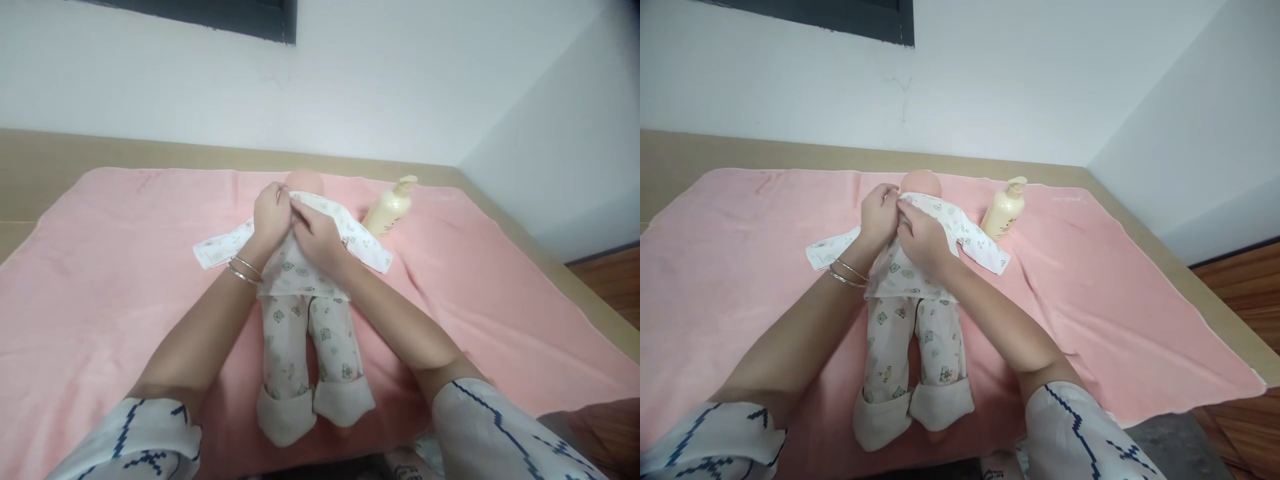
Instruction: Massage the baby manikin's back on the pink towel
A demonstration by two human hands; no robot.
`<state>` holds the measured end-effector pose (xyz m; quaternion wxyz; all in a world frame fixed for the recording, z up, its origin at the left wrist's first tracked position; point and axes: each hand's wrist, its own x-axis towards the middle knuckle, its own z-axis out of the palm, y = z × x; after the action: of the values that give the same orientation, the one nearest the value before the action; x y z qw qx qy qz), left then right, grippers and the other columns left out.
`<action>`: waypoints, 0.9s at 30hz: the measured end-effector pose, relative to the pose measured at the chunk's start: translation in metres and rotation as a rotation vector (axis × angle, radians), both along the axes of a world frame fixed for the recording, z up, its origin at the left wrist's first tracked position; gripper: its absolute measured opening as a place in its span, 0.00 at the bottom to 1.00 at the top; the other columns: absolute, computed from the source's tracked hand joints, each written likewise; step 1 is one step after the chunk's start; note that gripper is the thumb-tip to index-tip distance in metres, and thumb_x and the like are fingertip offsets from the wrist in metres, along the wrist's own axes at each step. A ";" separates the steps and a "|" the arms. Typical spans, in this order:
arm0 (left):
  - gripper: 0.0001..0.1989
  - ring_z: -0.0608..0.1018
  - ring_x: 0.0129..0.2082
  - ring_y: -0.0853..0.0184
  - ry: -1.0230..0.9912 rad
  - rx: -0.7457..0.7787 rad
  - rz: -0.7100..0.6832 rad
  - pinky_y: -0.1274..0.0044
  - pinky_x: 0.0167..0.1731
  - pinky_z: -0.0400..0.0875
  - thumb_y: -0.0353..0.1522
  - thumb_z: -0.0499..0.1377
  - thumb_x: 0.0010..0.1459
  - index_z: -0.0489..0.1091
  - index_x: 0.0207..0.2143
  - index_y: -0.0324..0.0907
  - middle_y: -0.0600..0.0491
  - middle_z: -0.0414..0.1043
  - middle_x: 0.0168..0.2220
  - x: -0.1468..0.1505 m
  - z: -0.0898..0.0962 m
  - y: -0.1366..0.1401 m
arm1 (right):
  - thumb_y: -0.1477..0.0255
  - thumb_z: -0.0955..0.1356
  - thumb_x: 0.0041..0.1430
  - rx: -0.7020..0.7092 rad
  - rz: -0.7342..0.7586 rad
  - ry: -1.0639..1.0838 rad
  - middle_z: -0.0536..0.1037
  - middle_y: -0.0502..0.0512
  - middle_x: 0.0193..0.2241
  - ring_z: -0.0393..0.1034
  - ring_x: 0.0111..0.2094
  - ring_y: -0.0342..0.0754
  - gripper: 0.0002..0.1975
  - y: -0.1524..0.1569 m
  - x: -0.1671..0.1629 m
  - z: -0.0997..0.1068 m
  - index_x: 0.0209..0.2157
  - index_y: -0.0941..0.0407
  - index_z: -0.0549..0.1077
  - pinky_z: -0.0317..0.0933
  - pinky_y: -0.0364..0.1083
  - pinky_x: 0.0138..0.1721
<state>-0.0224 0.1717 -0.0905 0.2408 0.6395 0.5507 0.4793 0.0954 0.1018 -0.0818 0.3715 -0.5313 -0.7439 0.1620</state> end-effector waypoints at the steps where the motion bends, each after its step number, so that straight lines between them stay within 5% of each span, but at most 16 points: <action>1: 0.14 0.78 0.52 0.60 0.033 -0.008 -0.008 0.68 0.57 0.71 0.33 0.48 0.68 0.74 0.41 0.46 0.49 0.79 0.48 0.001 -0.007 0.001 | 0.75 0.57 0.63 -0.015 0.002 -0.065 0.71 0.53 0.65 0.61 0.69 0.49 0.30 0.004 0.001 -0.002 0.65 0.56 0.69 0.53 0.54 0.74; 7: 0.16 0.79 0.48 0.56 0.127 -0.037 -0.015 0.65 0.54 0.72 0.33 0.47 0.66 0.75 0.40 0.43 0.45 0.81 0.46 0.005 -0.022 0.001 | 0.72 0.57 0.68 -0.109 0.042 -0.301 0.58 0.58 0.72 0.46 0.75 0.59 0.28 0.025 0.015 -0.009 0.67 0.59 0.66 0.38 0.66 0.75; 13: 0.18 0.78 0.54 0.58 0.110 -0.017 -0.045 0.67 0.59 0.70 0.32 0.49 0.63 0.78 0.46 0.42 0.47 0.80 0.51 -0.002 -0.030 -0.004 | 0.62 0.55 0.72 -0.228 -0.038 -0.308 0.45 0.58 0.76 0.36 0.77 0.60 0.33 0.039 0.042 -0.005 0.73 0.59 0.53 0.32 0.65 0.76; 17: 0.19 0.78 0.56 0.59 0.080 0.011 -0.066 0.68 0.62 0.69 0.32 0.50 0.63 0.79 0.48 0.42 0.49 0.80 0.53 -0.007 -0.037 -0.006 | 0.57 0.55 0.73 -0.326 -0.268 -0.405 0.50 0.77 0.73 0.43 0.75 0.66 0.39 0.028 0.032 -0.002 0.72 0.73 0.51 0.38 0.65 0.74; 20: 0.20 0.79 0.54 0.59 0.043 0.023 -0.050 0.68 0.60 0.70 0.32 0.50 0.62 0.79 0.47 0.41 0.50 0.81 0.52 -0.007 -0.041 -0.004 | 0.63 0.55 0.73 -0.259 -0.372 -0.535 0.56 0.86 0.69 0.51 0.72 0.71 0.36 0.007 0.007 -0.005 0.70 0.78 0.52 0.47 0.66 0.71; 24: 0.19 0.80 0.50 0.60 -0.016 0.018 -0.062 0.69 0.57 0.72 0.31 0.51 0.60 0.80 0.45 0.42 0.51 0.82 0.49 -0.006 -0.043 -0.003 | 0.68 0.57 0.72 -0.064 -0.213 -0.626 0.52 0.79 0.72 0.46 0.74 0.72 0.32 -0.013 -0.016 -0.010 0.71 0.71 0.55 0.44 0.66 0.72; 27: 0.20 0.80 0.49 0.60 -0.025 0.012 -0.047 0.69 0.56 0.73 0.30 0.50 0.60 0.80 0.45 0.42 0.51 0.82 0.48 -0.006 -0.044 -0.003 | 0.71 0.57 0.70 -0.061 -0.025 -0.610 0.52 0.68 0.74 0.41 0.75 0.67 0.31 -0.006 -0.010 -0.008 0.71 0.67 0.57 0.37 0.65 0.74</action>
<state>-0.0286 0.1684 -0.1347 0.2550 0.6478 0.5296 0.4846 0.0855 0.0956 -0.0896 0.1168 -0.5755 -0.8093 0.0127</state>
